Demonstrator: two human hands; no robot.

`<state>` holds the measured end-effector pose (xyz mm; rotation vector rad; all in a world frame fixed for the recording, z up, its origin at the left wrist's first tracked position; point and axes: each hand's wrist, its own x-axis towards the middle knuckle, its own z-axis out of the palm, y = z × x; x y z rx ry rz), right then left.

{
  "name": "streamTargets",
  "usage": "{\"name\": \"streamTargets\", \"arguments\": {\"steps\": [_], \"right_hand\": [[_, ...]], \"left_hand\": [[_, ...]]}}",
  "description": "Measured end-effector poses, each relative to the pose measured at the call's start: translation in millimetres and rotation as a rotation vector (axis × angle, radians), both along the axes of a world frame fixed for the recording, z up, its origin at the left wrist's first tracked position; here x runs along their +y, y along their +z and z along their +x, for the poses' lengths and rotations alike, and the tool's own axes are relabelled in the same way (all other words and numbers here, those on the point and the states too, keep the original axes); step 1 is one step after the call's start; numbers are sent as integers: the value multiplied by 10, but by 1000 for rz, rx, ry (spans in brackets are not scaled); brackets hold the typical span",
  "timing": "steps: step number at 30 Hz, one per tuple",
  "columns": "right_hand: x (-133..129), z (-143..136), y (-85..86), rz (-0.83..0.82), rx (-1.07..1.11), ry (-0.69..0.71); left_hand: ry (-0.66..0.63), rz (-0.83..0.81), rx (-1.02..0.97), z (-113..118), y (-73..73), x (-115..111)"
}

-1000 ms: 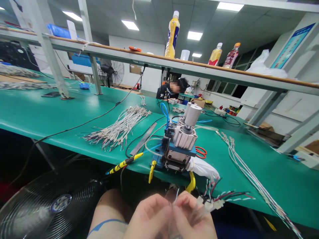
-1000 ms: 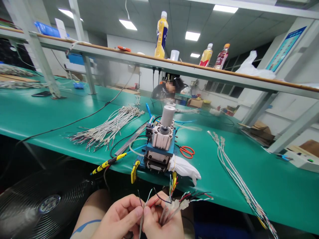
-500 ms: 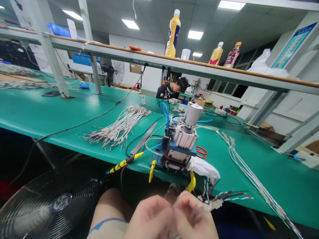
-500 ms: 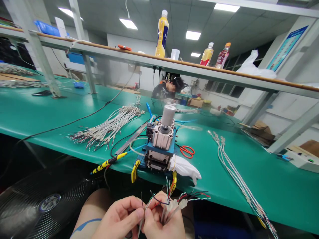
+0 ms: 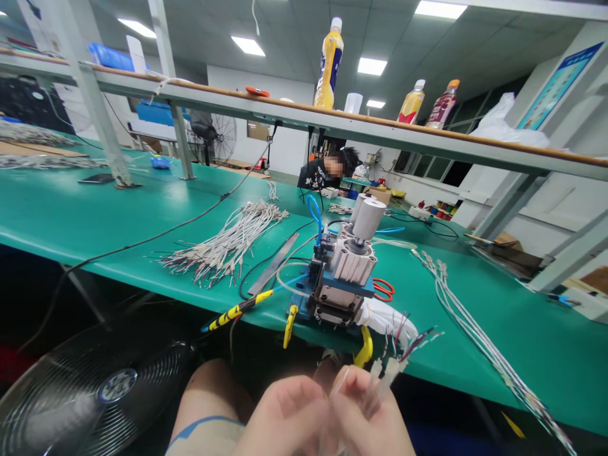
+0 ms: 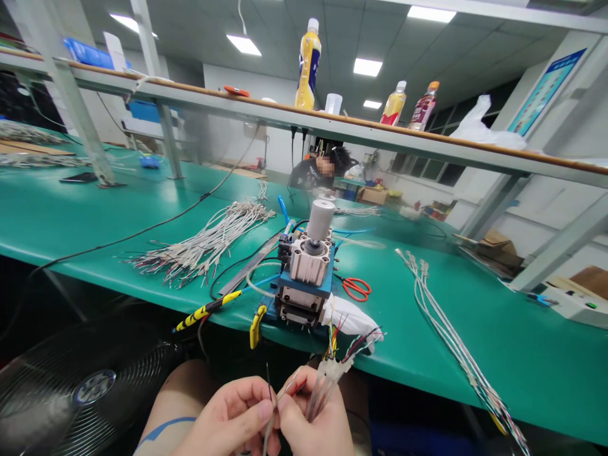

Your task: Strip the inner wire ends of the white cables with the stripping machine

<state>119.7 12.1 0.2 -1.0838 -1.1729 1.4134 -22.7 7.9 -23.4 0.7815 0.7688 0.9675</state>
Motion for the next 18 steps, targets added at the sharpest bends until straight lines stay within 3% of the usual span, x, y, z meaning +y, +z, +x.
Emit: {"name": "streamTargets", "arguments": {"steps": [7, 13, 18], "right_hand": [[-4, 15, -101, -29, 16, -16], [-22, -53, -42, -103, 143, -74], [-36, -79, -67, -95, 146, -171]], "left_hand": [[38, -50, 84, -26, 38, -7], [97, -17, 16, -5, 53, 10], [191, 96, 123, -10, 85, -21]]}}
